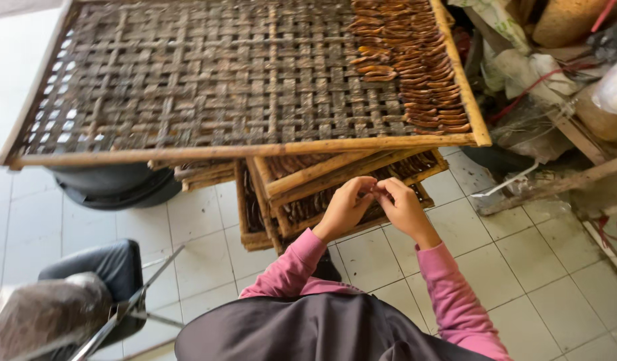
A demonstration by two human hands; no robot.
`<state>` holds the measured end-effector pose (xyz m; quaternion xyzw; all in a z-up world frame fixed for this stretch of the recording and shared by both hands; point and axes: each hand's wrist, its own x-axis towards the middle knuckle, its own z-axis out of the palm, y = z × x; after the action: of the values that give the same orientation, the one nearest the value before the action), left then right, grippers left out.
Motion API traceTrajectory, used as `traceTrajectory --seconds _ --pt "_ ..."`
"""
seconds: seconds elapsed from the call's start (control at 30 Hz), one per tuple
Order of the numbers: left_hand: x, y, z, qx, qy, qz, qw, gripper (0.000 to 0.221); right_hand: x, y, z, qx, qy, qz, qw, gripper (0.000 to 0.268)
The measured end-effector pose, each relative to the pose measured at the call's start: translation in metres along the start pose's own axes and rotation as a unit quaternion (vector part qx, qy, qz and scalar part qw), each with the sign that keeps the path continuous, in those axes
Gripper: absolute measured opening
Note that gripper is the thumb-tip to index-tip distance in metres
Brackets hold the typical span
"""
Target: The person picks up dried banana slices from a woven bamboo tray by hand and places them into a clear plastic bag resting on a chair.
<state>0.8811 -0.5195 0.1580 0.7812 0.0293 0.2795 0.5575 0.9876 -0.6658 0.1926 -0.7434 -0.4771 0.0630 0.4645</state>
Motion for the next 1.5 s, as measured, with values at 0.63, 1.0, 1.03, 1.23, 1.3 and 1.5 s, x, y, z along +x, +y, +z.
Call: traceTrajectory --seconds 0.63,1.0,1.03,1.23,1.3,1.5 --pt "0.345 -0.216 -0.023 -0.387 0.228 -0.125 0.885 0.045 0.288 0.181 -0.074 -0.175 -0.028 -0.082 0.981 0.042" --pt "0.388 -0.287 -0.028 -0.506 0.314 -0.173 0.785 0.049 0.438 0.243 -0.024 -0.373 -0.28 -0.076 0.881 0.126" --pt "0.395 -0.285 -0.029 -0.512 0.313 -0.169 0.782 0.049 0.45 0.244 -0.025 -0.359 -0.307 -0.06 0.879 0.127" --pt "0.408 -0.272 -0.028 -0.531 0.261 -0.121 0.797 0.055 0.453 0.262 -0.023 -0.367 -0.302 -0.1 0.874 0.124" --pt "0.404 -0.272 -0.029 -0.54 0.241 -0.111 0.799 0.056 0.449 0.269 -0.021 -0.357 -0.288 -0.115 0.881 0.124" --pt "0.404 -0.27 -0.032 -0.544 0.237 -0.091 0.8 0.056 0.456 0.271 -0.027 -0.347 -0.316 -0.06 0.881 0.104"
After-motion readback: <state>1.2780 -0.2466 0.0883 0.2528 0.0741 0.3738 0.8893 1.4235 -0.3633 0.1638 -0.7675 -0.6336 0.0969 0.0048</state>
